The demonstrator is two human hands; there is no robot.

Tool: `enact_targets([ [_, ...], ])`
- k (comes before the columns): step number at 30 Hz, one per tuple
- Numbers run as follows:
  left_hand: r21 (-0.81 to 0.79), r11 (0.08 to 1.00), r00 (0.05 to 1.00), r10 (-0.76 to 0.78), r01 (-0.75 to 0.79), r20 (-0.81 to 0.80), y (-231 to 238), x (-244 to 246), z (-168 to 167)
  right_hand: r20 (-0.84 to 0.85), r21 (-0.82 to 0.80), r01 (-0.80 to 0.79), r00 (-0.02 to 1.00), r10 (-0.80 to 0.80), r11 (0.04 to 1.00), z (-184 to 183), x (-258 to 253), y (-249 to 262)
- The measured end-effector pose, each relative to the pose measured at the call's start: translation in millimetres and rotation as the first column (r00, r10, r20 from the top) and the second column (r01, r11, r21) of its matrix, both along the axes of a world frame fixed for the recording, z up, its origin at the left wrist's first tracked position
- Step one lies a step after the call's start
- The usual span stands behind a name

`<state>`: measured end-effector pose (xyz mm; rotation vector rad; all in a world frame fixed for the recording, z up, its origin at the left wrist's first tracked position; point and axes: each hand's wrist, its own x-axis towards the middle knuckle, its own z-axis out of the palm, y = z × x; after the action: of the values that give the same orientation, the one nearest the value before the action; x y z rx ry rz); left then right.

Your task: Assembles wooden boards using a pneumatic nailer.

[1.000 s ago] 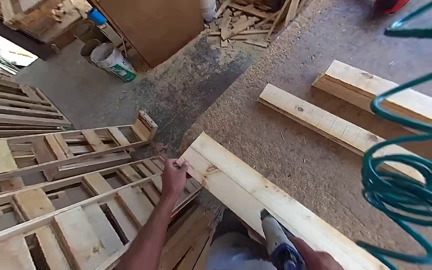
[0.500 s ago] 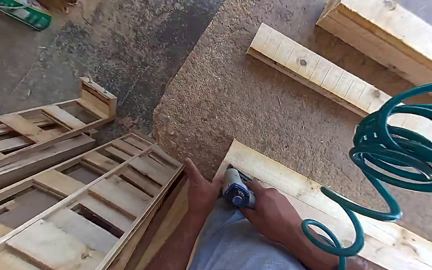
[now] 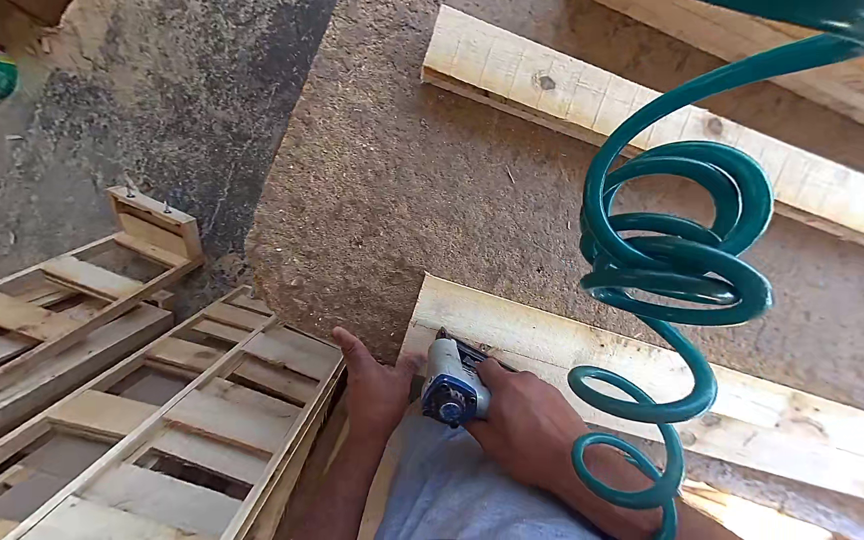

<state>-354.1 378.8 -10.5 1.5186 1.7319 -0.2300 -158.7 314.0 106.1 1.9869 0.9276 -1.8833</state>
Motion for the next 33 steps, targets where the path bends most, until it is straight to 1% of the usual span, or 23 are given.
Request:
enact_targets([
  [3, 0.003, 0.999, 0.998, 0.038, -0.038, 0.041, -3, 0, 0, -0.006, -0.019, 0.002, 1.000, -0.002, 1.000, 1, 11, -18],
  [7, 0.004, 1.000, 0.998, 0.022, -0.023, 0.061, -5, 0, 1, 0.009, -0.037, 0.027, 1.000, -0.026, 0.999, 1, 26, -47],
  [12, 0.007, 1.000, 1.000, 0.012, -0.013, 0.019, -7, 4, 3, 0.014, -0.019, 0.044, 0.999, -0.044, 0.999, 0, 45, -80],
  [16, 0.027, 1.000, 1.000, 0.014, -0.015, 0.015, -11, 7, 7, 0.014, 0.031, 0.068, 0.998, -0.069, 0.997, -4, 60, -113],
  [18, 0.043, 0.999, 1.000, 0.007, -0.008, 0.024, -12, 7, 6, -0.013, -0.013, 0.084, 0.996, -0.084, 0.996, -3, 70, -124],
  [21, 0.070, 0.998, 0.999, -0.003, 0.000, 0.046, -13, 4, 4, -0.019, -0.029, 0.099, 0.995, -0.099, 0.995, -4, 82, -148],
  [24, 0.078, 0.997, 0.998, -0.003, -0.001, 0.060, -14, 4, 2, -0.019, -0.018, 0.114, 0.993, -0.115, 0.993, -5, 94, -174],
  [28, 0.096, 0.995, 0.996, 0.027, -0.035, 0.082, -14, -2, -6, 0.025, 0.054, 0.141, 0.990, -0.142, 0.989, -9, 108, -216],
  [33, 0.124, 0.992, 0.999, 0.022, -0.027, 0.040, -14, -8, -12, 0.014, 0.055, 0.170, 0.985, -0.171, 0.984, -6, 133, -257],
])
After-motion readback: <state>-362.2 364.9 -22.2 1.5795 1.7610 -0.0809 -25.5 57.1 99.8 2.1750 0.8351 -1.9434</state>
